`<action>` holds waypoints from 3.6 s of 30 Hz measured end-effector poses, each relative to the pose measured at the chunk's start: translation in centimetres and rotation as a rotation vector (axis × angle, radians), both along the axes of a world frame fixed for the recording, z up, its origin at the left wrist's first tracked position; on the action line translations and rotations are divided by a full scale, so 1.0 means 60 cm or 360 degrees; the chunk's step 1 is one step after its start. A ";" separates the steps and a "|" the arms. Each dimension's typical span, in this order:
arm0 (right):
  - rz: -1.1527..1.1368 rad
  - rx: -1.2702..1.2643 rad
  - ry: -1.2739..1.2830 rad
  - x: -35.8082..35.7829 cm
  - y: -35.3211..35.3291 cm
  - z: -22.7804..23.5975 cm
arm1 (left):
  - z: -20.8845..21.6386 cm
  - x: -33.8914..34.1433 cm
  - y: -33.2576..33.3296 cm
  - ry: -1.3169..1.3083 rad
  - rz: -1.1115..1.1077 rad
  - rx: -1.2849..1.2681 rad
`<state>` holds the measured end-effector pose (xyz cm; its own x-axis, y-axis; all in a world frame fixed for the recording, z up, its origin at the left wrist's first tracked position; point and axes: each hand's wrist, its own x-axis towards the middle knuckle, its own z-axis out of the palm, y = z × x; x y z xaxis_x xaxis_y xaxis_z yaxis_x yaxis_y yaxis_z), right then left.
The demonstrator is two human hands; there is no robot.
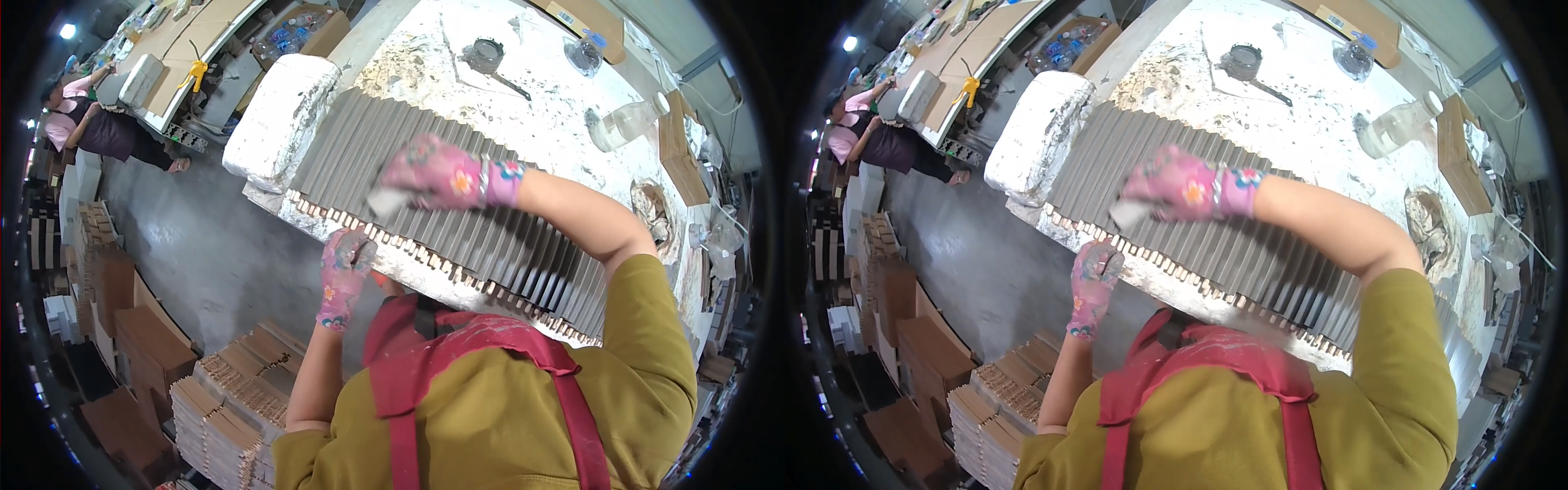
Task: The person cleans a row of wooden rods using a handheld brush, moving the brush repeatedly along the grooved surface.
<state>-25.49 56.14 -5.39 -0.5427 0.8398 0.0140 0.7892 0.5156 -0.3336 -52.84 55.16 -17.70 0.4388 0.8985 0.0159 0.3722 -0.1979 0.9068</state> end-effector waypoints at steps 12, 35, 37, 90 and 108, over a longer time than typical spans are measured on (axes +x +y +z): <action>-0.0365 0.0215 0.0126 0.089 -0.017 -0.048 | 0.056 0.045 -0.056 -0.0027 0.0012 0.0292; -0.0579 0.0083 0.0153 0.171 -0.003 -0.022 | 0.077 0.079 -0.095 -0.0014 -0.0056 0.0303; -0.0176 0.0086 0.0139 0.139 -0.038 -0.015 | 0.056 0.068 -0.083 0.0050 -0.0093 0.0520; -0.0277 0.0150 0.0328 0.049 -0.064 -0.011 | -0.015 0.071 -0.096 -0.0307 0.0043 0.0151; 0.0121 0.0105 0.0127 0.069 -0.167 0.003 | 0.022 0.062 -0.109 -0.0193 0.0079 0.0015</action>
